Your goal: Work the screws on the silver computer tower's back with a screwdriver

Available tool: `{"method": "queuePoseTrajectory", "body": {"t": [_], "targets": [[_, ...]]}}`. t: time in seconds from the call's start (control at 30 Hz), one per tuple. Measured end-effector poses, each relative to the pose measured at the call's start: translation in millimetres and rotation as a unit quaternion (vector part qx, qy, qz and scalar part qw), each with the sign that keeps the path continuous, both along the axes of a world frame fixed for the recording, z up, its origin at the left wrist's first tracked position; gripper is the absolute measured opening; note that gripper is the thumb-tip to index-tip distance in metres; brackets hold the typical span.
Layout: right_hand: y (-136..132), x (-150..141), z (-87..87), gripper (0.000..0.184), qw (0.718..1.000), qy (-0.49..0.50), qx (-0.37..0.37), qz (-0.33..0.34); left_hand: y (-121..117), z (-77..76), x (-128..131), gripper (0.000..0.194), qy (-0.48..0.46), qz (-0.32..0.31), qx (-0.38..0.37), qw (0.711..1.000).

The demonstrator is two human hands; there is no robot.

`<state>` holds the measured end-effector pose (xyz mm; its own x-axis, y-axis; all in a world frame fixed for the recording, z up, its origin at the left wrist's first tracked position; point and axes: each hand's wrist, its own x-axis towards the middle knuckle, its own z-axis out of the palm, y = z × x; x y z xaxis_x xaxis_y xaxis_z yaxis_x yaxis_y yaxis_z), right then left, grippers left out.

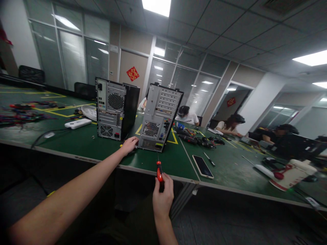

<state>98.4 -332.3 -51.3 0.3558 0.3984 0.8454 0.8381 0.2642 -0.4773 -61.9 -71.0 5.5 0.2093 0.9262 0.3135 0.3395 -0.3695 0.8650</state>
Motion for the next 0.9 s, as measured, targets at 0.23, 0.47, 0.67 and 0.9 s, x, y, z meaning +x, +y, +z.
{"method": "queuePoseTrajectory", "body": {"t": [0.23, 0.47, 0.67, 0.9], "targets": [[0.2, -0.4, -2.5, 0.024, 1.000, -0.007, -0.002, 0.006, 5.4, -4.2, 1.9, 0.026, -0.001, -0.003, 0.002, 1.000], [0.5, 0.9, -4.3, 0.029, 1.000, -0.023, 0.003, -0.008, 7.4, -6.5, 2.5, 0.027, -0.011, -0.014, -0.003, 1.000], [0.8, 2.0, -4.1, 0.022, 1.000, -0.012, 0.001, -0.004, 7.5, -5.5, 1.8, 0.028, -0.004, -0.016, -0.003, 1.000], [-0.2, 4.5, -6.4, 0.032, 0.999, -0.036, -0.012, -0.007, 9.9, -8.6, 1.8, 0.028, -0.016, -0.024, -0.009, 1.000]]}}
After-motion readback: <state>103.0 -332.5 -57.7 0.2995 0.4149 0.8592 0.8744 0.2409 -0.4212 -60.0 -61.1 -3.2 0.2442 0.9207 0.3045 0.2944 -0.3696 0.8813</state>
